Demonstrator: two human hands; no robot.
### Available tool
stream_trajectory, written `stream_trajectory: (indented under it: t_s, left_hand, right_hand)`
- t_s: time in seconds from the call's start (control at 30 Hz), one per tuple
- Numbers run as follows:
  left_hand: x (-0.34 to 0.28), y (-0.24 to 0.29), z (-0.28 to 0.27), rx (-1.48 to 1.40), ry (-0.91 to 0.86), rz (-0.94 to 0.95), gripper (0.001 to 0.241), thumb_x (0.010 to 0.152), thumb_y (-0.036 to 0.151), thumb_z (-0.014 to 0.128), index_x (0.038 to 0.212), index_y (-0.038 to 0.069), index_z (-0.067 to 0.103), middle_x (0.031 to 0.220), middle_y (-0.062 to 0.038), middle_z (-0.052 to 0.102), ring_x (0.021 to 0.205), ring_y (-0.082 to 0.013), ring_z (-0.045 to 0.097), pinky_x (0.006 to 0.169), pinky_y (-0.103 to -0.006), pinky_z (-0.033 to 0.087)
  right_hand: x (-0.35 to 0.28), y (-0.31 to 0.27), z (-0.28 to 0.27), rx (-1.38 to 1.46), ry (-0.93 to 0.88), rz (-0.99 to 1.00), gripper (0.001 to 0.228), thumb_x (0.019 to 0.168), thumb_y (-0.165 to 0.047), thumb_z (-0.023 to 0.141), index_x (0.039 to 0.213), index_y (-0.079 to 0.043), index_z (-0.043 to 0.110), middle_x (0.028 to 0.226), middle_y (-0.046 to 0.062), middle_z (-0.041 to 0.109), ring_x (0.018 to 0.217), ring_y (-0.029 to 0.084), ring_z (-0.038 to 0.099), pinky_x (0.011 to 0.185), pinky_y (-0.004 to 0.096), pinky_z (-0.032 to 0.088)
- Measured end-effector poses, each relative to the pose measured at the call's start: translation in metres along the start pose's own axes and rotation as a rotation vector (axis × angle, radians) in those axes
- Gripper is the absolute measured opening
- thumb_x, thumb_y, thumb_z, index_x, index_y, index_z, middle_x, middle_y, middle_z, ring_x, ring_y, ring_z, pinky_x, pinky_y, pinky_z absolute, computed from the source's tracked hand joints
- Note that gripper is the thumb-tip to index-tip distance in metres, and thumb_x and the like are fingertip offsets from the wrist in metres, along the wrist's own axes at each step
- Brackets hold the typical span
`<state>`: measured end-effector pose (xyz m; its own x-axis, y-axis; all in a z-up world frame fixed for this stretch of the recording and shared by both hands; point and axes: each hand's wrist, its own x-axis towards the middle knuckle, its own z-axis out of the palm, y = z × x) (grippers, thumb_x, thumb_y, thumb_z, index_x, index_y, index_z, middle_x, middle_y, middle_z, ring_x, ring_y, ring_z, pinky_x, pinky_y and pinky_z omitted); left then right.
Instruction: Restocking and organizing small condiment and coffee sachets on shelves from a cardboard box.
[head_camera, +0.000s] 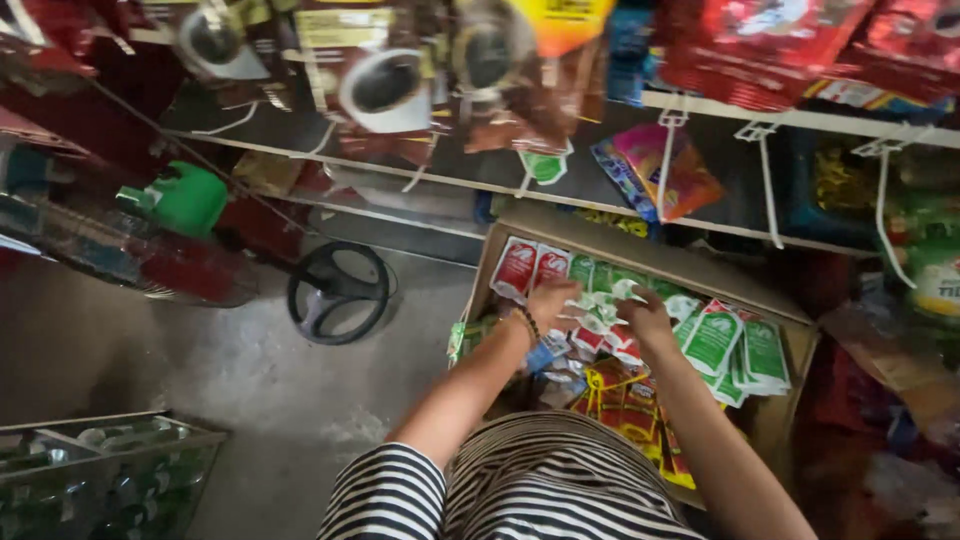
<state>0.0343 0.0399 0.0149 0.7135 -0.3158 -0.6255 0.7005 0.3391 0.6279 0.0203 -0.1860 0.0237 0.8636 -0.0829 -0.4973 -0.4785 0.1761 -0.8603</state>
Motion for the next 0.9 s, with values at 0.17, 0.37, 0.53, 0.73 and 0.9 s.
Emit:
stream_trajectory:
  t_s: [0.17, 0.37, 0.53, 0.73, 0.9]
  left_hand:
    - [0.012, 0.077, -0.035, 0.032, 0.027, 0.162, 0.049, 0.095, 0.028, 0.065, 0.143, 0.015, 0.058, 0.124, -0.005, 0.068, 0.095, -0.0262, 0.069, 0.073, -0.0459, 0.063]
    - [-0.009, 0.168, -0.037, 0.048, 0.162, 0.367, 0.049, 0.098, 0.027, 0.065, 0.144, 0.015, 0.055, 0.117, -0.004, 0.068, 0.091, -0.0206, 0.065, 0.075, -0.0401, 0.055]
    - [0.037, 0.199, -0.056, 0.162, 0.191, 0.748, 0.049, 0.097, 0.02, 0.065, 0.143, 0.015, 0.051, 0.118, -0.003, 0.067, 0.102, -0.0201, 0.061, 0.083, -0.0414, 0.053]
    - [0.059, 0.227, -0.062, 0.305, 0.006, 1.018, 0.029, 0.099, 0.019, 0.058, 0.126, 0.01, 0.061, 0.113, -0.007, 0.068, 0.104, -0.0234, 0.066, 0.09, -0.0377, 0.053]
    - [0.019, 0.256, -0.044, 1.623, 0.671, 1.467, 0.028, 0.083, 0.014, 0.059, 0.108, 0.019, 0.072, 0.113, -0.01, 0.073, 0.109, -0.0274, 0.065, 0.093, -0.0429, 0.048]
  right_hand:
    - [-0.031, -0.09, 0.107, -0.434, -0.089, -0.122, 0.062, 0.088, -0.01, 0.074, 0.142, -0.005, 0.044, 0.131, 0.007, 0.06, 0.101, 0.022, 0.064, 0.074, 0.039, 0.058]
    - [0.045, -0.091, 0.144, -0.489, -0.171, -0.441, 0.083, 0.083, -0.009, 0.069, 0.16, -0.001, 0.037, 0.153, 0.015, 0.053, 0.131, 0.027, 0.058, 0.099, 0.037, 0.053]
    - [0.055, -0.137, 0.191, -0.55, -0.184, -0.435, 0.103, 0.077, -0.011, 0.077, 0.162, 0.0, 0.02, 0.145, 0.021, 0.057, 0.129, 0.031, 0.059, 0.106, 0.037, 0.048]
    - [0.068, -0.173, 0.213, -0.604, -0.191, -0.645, 0.106, 0.071, -0.023, 0.086, 0.156, 0.001, 0.026, 0.144, 0.02, 0.054, 0.128, 0.03, 0.055, 0.108, 0.04, 0.045]
    - [0.149, -0.141, 0.192, -0.714, -0.302, -0.916, 0.086, 0.095, -0.032, 0.078, 0.159, 0.003, 0.033, 0.152, 0.022, 0.058, 0.14, 0.035, 0.053, 0.121, 0.048, 0.029]
